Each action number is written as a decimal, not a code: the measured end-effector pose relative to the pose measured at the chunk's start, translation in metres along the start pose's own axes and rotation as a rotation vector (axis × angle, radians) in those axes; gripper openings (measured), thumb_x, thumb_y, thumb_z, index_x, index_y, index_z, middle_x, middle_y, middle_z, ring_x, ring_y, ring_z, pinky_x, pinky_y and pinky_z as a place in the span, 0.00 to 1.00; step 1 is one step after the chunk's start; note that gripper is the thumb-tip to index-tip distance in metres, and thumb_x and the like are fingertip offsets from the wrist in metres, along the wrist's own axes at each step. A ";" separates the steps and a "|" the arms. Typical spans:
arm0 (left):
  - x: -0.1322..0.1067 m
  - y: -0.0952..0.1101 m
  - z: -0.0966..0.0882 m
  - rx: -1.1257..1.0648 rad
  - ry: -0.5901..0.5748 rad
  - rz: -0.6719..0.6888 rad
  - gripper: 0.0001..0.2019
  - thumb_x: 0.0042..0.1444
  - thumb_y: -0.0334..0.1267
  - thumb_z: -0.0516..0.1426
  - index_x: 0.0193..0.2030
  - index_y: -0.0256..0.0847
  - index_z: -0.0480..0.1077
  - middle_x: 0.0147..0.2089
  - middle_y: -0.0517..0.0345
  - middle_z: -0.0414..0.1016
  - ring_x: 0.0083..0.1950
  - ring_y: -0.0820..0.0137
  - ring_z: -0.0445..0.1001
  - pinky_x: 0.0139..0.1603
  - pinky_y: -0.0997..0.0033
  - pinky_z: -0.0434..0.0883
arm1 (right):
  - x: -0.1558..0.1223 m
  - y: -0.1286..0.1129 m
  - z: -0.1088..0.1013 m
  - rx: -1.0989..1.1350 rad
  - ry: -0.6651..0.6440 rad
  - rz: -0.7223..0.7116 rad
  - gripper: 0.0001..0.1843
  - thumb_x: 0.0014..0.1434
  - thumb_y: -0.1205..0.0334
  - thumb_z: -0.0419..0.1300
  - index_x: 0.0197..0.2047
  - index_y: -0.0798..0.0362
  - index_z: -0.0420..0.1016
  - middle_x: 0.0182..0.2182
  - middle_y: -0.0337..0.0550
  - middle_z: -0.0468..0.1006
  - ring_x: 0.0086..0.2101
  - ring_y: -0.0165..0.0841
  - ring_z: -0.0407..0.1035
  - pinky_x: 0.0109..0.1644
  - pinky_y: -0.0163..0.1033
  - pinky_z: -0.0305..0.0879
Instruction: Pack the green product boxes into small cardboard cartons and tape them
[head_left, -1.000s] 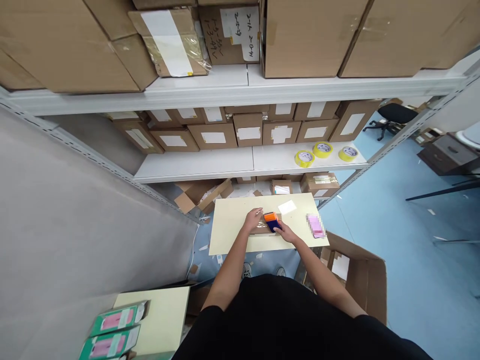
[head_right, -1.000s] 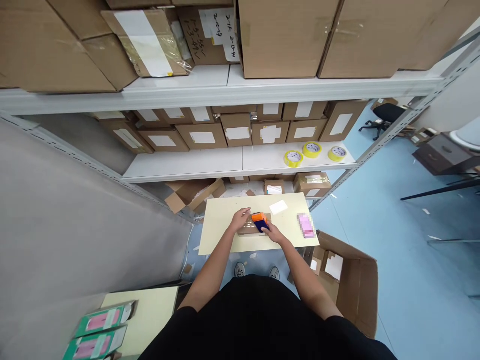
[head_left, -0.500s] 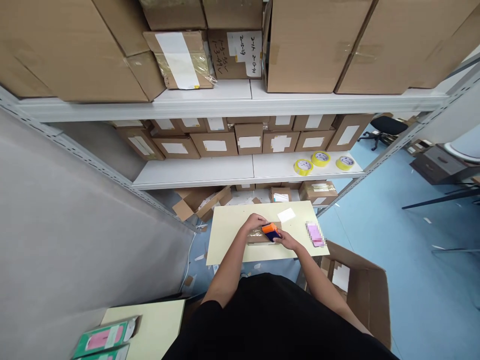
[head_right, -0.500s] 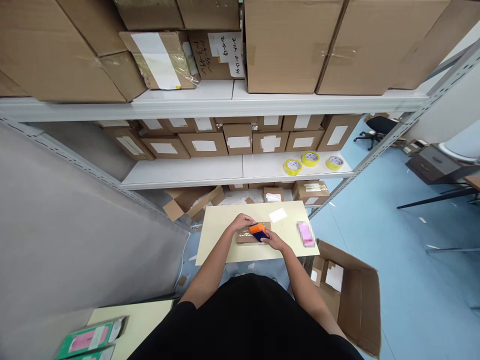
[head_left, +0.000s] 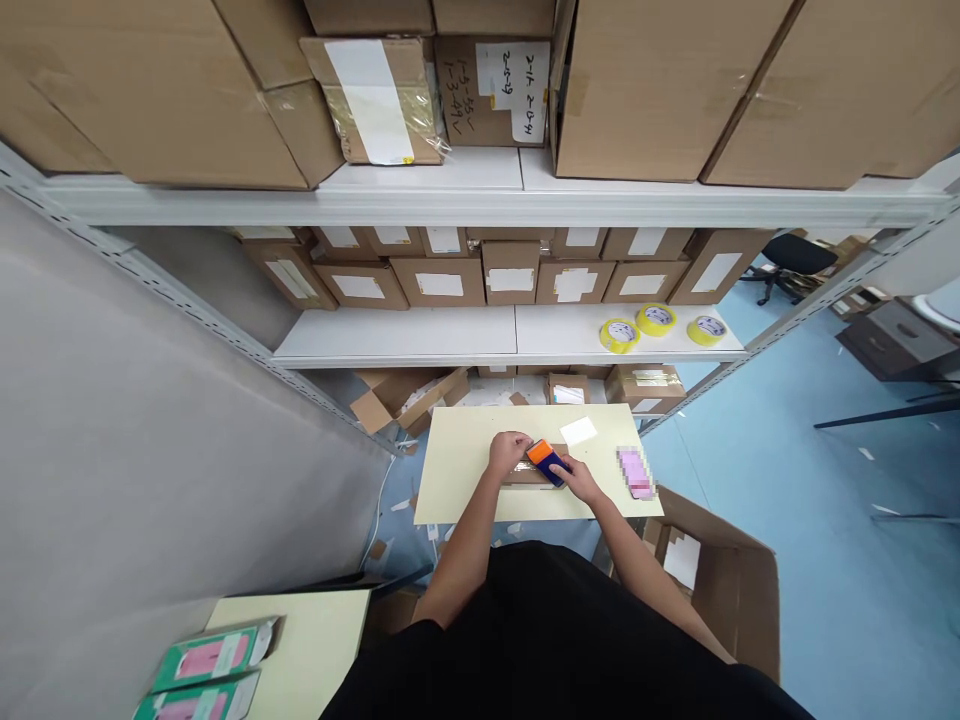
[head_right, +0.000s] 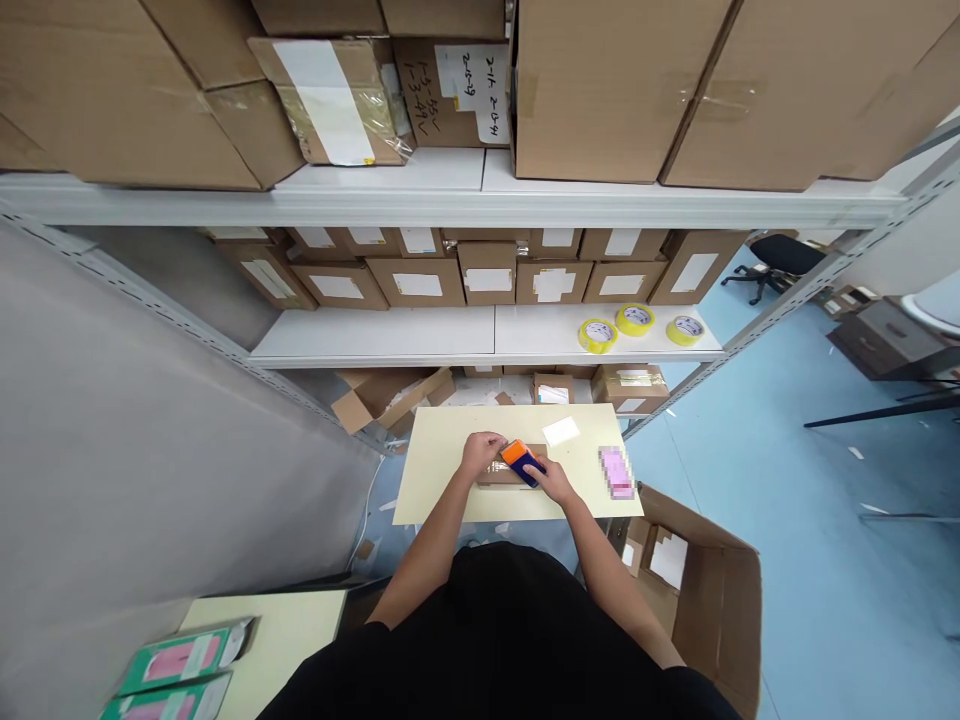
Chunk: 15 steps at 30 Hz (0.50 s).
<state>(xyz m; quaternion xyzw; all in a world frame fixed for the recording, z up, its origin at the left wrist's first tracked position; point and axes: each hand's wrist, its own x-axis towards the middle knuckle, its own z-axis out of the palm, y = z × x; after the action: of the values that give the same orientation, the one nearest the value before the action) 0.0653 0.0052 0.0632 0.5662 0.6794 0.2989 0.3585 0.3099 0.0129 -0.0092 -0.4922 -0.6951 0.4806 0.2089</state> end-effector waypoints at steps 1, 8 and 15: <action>-0.002 0.001 0.000 0.019 0.026 -0.021 0.12 0.63 0.39 0.59 0.40 0.46 0.86 0.46 0.56 0.87 0.48 0.64 0.82 0.53 0.67 0.73 | 0.002 -0.003 -0.002 -0.004 -0.005 -0.004 0.29 0.62 0.30 0.58 0.40 0.49 0.79 0.33 0.42 0.81 0.38 0.43 0.76 0.46 0.46 0.73; -0.004 -0.002 -0.030 0.006 0.192 -0.091 0.13 0.64 0.43 0.57 0.40 0.45 0.85 0.44 0.54 0.87 0.45 0.63 0.81 0.50 0.67 0.73 | 0.003 -0.019 -0.025 0.002 -0.034 -0.020 0.28 0.59 0.31 0.62 0.37 0.50 0.80 0.32 0.42 0.81 0.36 0.42 0.75 0.43 0.44 0.72; -0.014 -0.048 -0.057 -0.039 0.245 -0.179 0.15 0.60 0.47 0.58 0.33 0.43 0.82 0.36 0.55 0.85 0.40 0.64 0.81 0.46 0.68 0.74 | -0.005 -0.015 -0.033 -0.052 -0.087 0.022 0.27 0.60 0.33 0.62 0.42 0.49 0.85 0.34 0.44 0.85 0.36 0.44 0.77 0.42 0.44 0.72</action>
<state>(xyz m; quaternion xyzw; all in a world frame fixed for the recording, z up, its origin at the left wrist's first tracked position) -0.0063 -0.0172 0.0586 0.4554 0.7598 0.3457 0.3094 0.3300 0.0226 0.0201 -0.4837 -0.7105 0.4854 0.1603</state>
